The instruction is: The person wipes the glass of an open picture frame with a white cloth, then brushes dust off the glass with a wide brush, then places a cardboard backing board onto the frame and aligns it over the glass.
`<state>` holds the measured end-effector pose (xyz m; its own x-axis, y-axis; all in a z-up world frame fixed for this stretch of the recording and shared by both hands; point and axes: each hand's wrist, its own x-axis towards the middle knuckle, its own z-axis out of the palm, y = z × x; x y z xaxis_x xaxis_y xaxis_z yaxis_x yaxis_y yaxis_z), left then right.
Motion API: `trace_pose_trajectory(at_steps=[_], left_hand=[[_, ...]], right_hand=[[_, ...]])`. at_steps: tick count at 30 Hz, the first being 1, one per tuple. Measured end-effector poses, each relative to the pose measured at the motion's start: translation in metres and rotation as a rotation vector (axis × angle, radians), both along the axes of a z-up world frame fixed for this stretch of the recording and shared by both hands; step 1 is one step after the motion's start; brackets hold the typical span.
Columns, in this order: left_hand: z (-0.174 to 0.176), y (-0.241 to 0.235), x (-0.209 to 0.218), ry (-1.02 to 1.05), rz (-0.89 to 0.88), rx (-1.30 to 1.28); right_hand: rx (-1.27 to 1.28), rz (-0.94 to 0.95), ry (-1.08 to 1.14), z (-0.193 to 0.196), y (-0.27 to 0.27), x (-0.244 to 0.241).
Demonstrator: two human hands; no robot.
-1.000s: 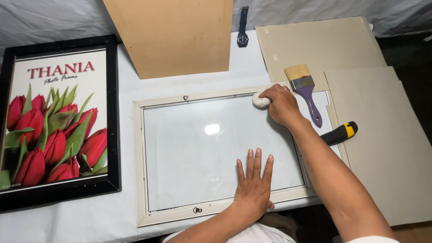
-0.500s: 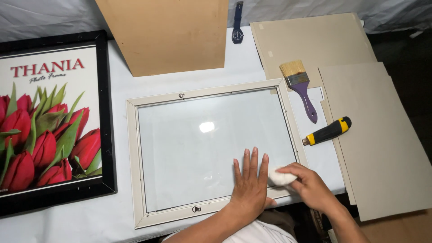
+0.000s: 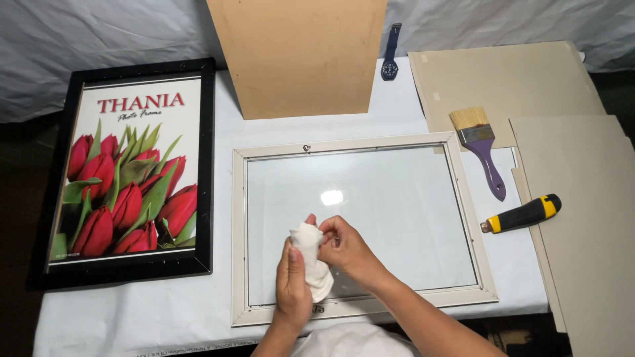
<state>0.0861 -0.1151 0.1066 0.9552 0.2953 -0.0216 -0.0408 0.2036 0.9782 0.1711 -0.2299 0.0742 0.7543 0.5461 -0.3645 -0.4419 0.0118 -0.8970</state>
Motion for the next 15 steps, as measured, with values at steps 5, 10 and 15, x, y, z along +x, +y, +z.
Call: trace_pose_trajectory(at_steps=[5,10,15], left_hand=[[-0.048,0.056,0.034,0.326,0.196,0.503],[-0.033,0.112,0.084,0.597,0.169,0.794],[-0.071,0.147,0.127,0.374,0.309,1.302]], right_hand=[[-0.384,-0.093,-0.434,-0.008,0.001,0.023],[-0.546,-0.362,-0.671,-0.015,-0.081,0.09],[-1.259,-0.411,-0.737,-0.037,-0.173,0.163]])
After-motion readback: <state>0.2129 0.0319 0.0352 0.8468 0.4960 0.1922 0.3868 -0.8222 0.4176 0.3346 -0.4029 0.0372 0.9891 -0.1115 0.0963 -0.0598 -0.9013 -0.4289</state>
